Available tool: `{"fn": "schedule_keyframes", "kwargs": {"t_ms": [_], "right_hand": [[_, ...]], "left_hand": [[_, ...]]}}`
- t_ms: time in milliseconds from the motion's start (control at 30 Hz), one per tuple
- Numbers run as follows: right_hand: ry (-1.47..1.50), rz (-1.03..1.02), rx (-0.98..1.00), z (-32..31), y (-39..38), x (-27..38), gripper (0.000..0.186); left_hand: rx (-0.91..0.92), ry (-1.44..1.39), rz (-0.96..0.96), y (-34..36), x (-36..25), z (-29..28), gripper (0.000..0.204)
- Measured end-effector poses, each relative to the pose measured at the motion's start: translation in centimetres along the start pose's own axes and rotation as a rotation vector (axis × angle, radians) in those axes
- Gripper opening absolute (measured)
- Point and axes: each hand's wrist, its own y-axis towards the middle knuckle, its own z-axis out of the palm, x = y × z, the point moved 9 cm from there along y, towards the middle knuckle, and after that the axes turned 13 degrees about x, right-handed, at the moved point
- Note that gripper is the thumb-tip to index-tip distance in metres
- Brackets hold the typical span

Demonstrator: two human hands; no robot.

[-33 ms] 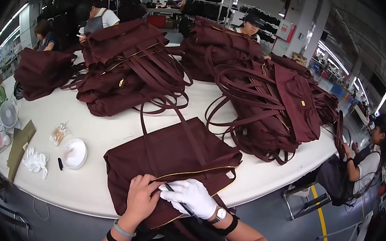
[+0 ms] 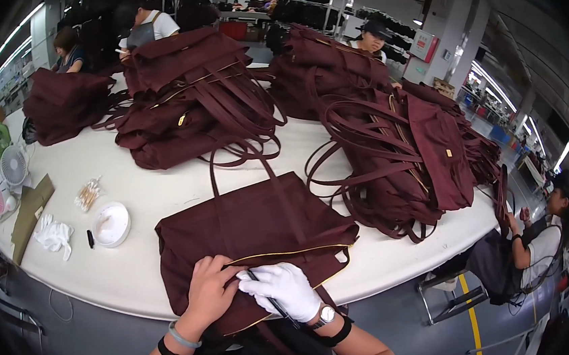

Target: The recorder is inspecting and marking leather bags in a workshop environment.

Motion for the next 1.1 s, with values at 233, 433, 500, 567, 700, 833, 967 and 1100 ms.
{"fn": "schedule_keyframes", "kwargs": {"t_ms": [233, 433, 500, 567, 700, 833, 967, 1100], "right_hand": [[0.076, -0.007, -0.053, -0.6, 0.3, -0.4, 0.031], [-0.069, 0.007, -0.093, -0.6, -0.3, 0.7, 0.031], [-0.039, -0.006, -0.095, 0.0, -0.8, 0.6, 0.034], [-0.032, -0.012, -0.08, 0.2, -0.8, 0.5, 0.035], [0.105, -0.014, 0.001, 0.7, 0.0, -0.2, 0.034], [0.375, 0.112, -0.247, -2.0, -2.7, -2.5, 0.032], [0.465, 0.193, -0.626, -2.7, -7.0, -5.1, 0.023], [0.146, 0.268, -0.557, -3.7, -8.5, -4.6, 0.023]], "left_hand": [[0.0, -0.009, 0.028, 0.2, 0.4, 0.4, 0.028], [-0.005, -0.017, 0.025, -0.4, 0.1, 0.1, 0.028], [-0.01, -0.036, 0.049, -0.9, -0.1, 0.3, 0.027], [-0.005, -0.024, 0.033, -1.0, 0.0, 0.4, 0.027], [-0.004, -0.045, 0.033, -0.5, 0.7, 0.7, 0.03], [-0.072, -0.038, 0.066, 0.1, 0.5, -0.2, 0.019], [-0.03, -0.09, 0.035, 1.0, 1.2, 0.2, 0.02], [-0.012, -0.102, 0.021, 0.7, 1.7, 0.5, 0.021]]}}
